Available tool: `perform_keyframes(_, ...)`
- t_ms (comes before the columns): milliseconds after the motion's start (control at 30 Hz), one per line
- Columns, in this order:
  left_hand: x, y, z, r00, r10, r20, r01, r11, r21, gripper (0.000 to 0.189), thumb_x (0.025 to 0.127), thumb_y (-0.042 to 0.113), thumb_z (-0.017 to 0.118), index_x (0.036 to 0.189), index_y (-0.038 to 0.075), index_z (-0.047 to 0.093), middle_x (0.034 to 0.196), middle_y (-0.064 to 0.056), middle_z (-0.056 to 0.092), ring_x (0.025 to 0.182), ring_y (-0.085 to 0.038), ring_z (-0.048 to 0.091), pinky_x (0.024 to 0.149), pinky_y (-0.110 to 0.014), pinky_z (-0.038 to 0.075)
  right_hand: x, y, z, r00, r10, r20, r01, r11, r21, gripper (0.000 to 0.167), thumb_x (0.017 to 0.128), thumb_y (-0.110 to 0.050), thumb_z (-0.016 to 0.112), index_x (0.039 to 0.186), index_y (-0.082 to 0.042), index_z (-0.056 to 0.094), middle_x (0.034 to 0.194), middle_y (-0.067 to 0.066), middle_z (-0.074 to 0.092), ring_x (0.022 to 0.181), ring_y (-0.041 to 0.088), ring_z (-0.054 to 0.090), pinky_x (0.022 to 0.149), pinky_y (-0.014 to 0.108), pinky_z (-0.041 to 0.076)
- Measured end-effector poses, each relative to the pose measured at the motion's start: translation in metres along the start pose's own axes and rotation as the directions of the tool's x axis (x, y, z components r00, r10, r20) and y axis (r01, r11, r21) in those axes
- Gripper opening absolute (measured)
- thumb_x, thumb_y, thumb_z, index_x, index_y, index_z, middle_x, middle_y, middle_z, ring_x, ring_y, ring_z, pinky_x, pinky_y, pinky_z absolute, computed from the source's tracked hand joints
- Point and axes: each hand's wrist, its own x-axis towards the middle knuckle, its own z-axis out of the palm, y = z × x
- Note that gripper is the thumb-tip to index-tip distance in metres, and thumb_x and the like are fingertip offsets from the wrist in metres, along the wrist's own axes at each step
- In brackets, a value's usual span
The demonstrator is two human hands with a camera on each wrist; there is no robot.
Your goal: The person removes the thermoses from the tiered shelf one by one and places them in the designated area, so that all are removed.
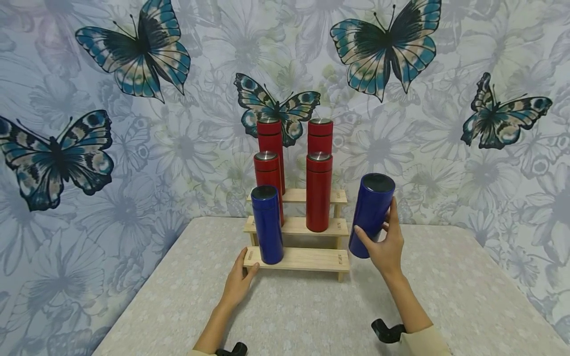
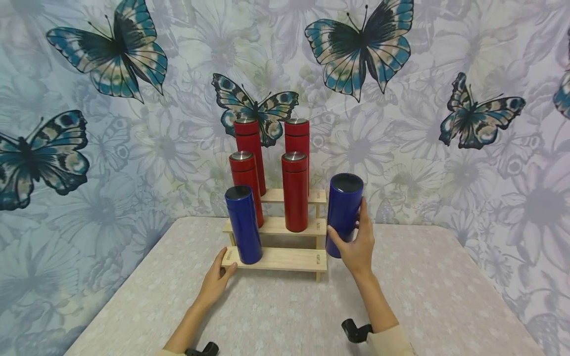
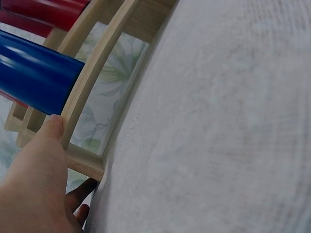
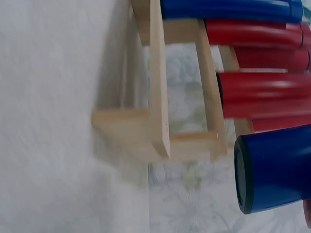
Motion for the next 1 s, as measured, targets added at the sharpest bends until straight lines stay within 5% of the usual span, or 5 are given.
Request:
perform_keyframes(133, 0.0, 0.002, -0.001, 1.0, -0.002, -0.005, 0.002, 1.0, 0.01, 0.071, 0.094, 0.041, 0.052, 0.145, 0.002, 0.023, 0.142, -0.025, 0.033, 0.126, -0.039, 0.036, 0.098, -0.053, 0.033, 0.008, 0.034, -0.003, 1.0, 0.011, -0.013, -0.011, 1.0, -0.013, 0.103, 0.063, 0.004, 0.08, 0.146, -0.005, 0.021, 0.121, 0.023, 0.051, 0.099, 0.036, 0.054, 0.073, 0.041, 0.045)
perform_keyframes(500, 0.0, 0.002, -0.002, 1.0, 0.012, 0.01, -0.012, 1.0, 0.006, 0.071, 0.094, 0.038, 0.052, 0.145, 0.001, 0.02, 0.141, -0.025, 0.033, 0.115, -0.036, 0.047, 0.092, -0.052, 0.04, 0.021, 0.076, 0.003, 0.994, 0.111, 0.016, -0.11, 0.994, -0.025, 0.1, 0.071, -0.005, 0.078, 0.149, -0.018, 0.016, 0.123, 0.027, 0.047, 0.105, 0.038, 0.049, 0.075, 0.053, 0.043)
perform_keyframes(1000, 0.001, -0.005, -0.002, 1.0, 0.004, 0.012, -0.004, 1.0, -0.002, 0.072, 0.093, 0.041, 0.053, 0.145, 0.002, 0.021, 0.144, -0.022, 0.03, 0.126, -0.038, 0.037, 0.098, -0.053, 0.035, -0.008, 0.129, 0.026, 0.951, 0.304, 0.054, -0.298, 0.951, -0.086, 0.101, 0.077, -0.011, 0.077, 0.15, -0.025, 0.008, 0.135, 0.026, 0.039, 0.114, 0.041, 0.045, 0.088, 0.056, 0.038)
